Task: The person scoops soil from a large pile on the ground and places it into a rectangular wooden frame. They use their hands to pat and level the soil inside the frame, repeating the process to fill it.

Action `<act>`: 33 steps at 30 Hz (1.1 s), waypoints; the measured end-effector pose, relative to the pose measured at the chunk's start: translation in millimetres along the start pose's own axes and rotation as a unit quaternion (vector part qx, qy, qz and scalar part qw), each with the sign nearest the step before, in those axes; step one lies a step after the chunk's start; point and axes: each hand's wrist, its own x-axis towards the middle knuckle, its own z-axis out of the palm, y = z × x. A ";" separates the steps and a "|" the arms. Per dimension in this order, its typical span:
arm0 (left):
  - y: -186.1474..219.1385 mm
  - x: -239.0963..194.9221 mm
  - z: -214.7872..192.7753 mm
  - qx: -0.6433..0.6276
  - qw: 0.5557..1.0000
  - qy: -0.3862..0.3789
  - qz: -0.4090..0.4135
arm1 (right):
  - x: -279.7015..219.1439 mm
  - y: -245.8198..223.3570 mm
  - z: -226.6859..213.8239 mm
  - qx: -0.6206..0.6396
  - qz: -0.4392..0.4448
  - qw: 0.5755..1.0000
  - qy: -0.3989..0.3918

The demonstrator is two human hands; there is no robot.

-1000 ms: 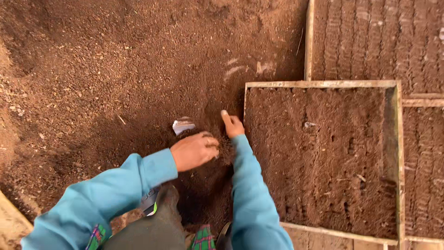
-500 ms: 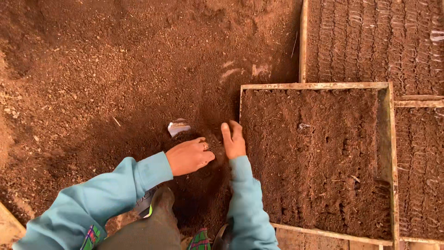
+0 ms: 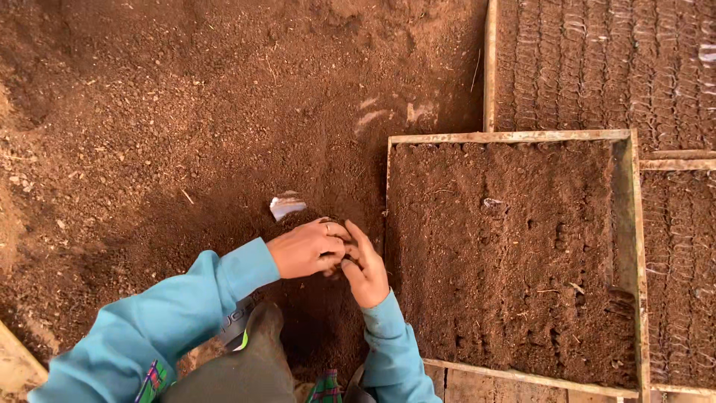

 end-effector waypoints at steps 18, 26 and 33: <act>-26.0 -34.3 53.9 -0.202 0.951 -0.003 -0.235 | -4.3 -40.1 32.7 -0.313 -0.021 0.949 0.030; -13.4 -30.2 26.9 -0.271 0.935 -0.009 -0.229 | 20.5 18.0 16.6 -0.073 0.220 0.969 0.085; 53.3 -23.5 -20.0 -0.274 0.934 -0.036 -0.228 | -4.8 -63.0 20.4 -0.297 -0.009 0.954 0.045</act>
